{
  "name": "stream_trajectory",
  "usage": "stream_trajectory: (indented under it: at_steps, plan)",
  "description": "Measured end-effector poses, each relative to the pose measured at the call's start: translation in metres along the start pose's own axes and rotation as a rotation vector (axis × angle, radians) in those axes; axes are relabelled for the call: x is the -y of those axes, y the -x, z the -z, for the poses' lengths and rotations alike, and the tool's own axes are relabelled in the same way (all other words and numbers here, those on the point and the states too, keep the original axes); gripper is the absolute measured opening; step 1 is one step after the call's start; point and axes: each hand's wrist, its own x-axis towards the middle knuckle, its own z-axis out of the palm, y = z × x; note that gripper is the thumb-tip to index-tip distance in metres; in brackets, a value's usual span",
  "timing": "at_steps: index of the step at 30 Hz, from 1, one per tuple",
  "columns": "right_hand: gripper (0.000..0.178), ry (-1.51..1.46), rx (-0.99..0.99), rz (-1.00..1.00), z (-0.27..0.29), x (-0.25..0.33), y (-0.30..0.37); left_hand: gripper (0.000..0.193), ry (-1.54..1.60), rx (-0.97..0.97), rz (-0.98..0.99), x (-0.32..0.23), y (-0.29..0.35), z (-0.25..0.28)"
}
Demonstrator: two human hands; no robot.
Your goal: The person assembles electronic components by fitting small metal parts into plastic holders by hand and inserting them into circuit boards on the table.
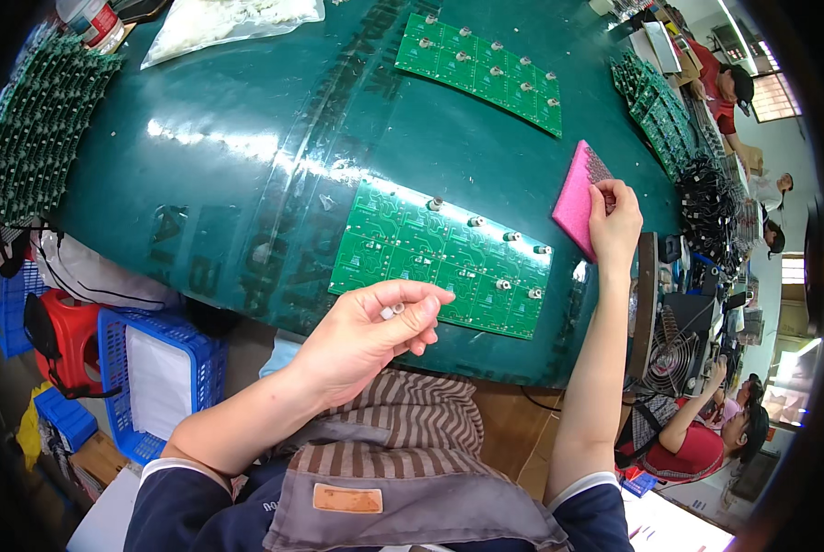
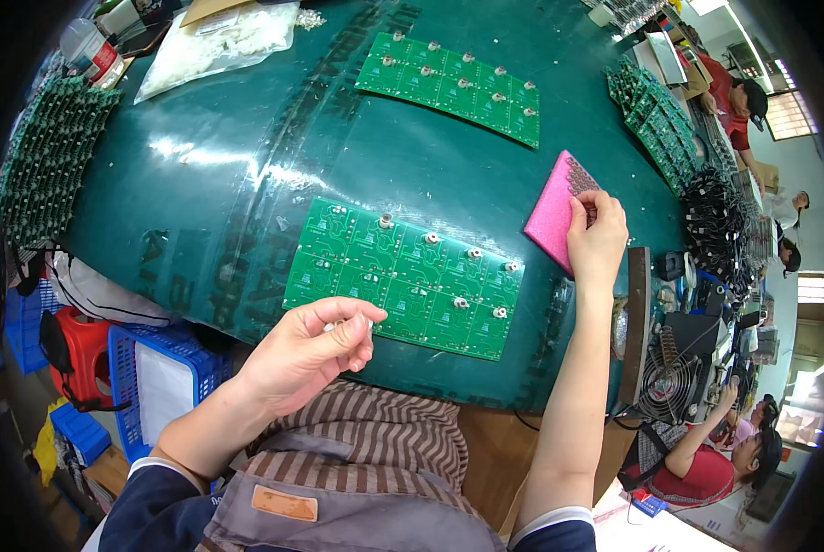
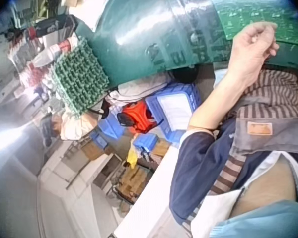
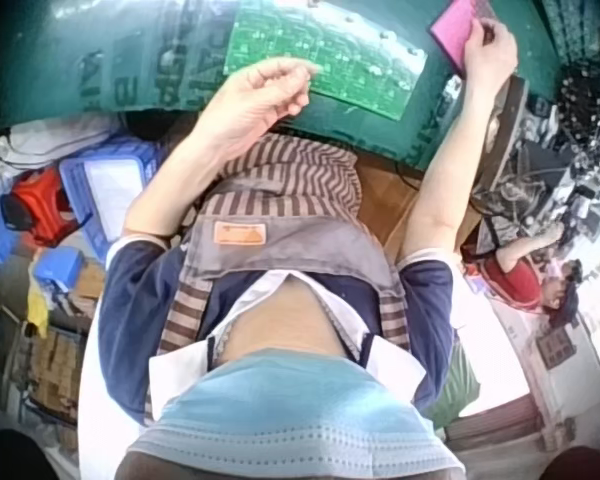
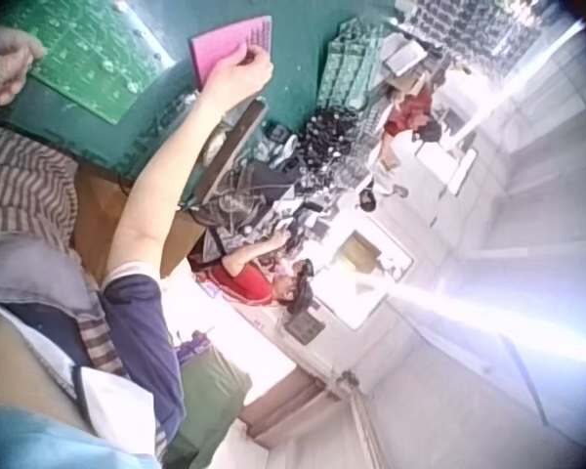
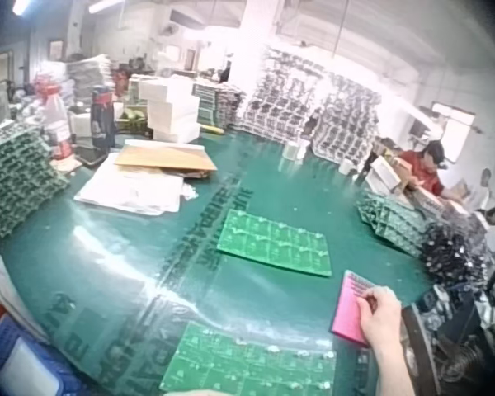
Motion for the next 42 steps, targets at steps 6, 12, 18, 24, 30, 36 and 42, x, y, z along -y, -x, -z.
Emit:
stream_trajectory:
  at_steps: [6, 12, 18, 24, 30, 36, 42]
  plan:
    - [0.007, -0.03, -0.081, -0.016, 0.007, 0.032, 0.01, 0.028, 0.037, -0.069, -0.035, -0.003, -0.003, -0.007]
    - [0.009, -1.113, 0.336, -0.244, 0.037, 0.147, 0.079, 0.016, 0.105, -0.056, -0.104, 0.0, -0.006, -0.001]
    - [0.012, -1.374, 0.483, -0.274, 0.04, 0.166, 0.1, 0.016, 0.134, -0.027, -0.126, 0.001, -0.005, -0.003]
    - [0.01, -1.255, 0.48, -0.182, 0.04, 0.168, 0.101, 0.016, 0.157, -0.035, -0.121, 0.002, -0.002, 0.002]
    - [0.009, -1.234, 0.519, -0.235, 0.04, 0.169, 0.098, 0.016, 0.164, -0.069, -0.13, 0.0, -0.001, 0.002]
    - [0.012, -1.042, 0.496, -0.056, 0.041, 0.171, 0.092, 0.019, 0.055, -0.099, -0.174, -0.002, 0.0, 0.001]
    - [0.012, -1.091, 0.531, 0.002, 0.027, 0.174, 0.081, 0.025, 0.118, -0.136, -0.179, -0.003, 0.003, 0.005]
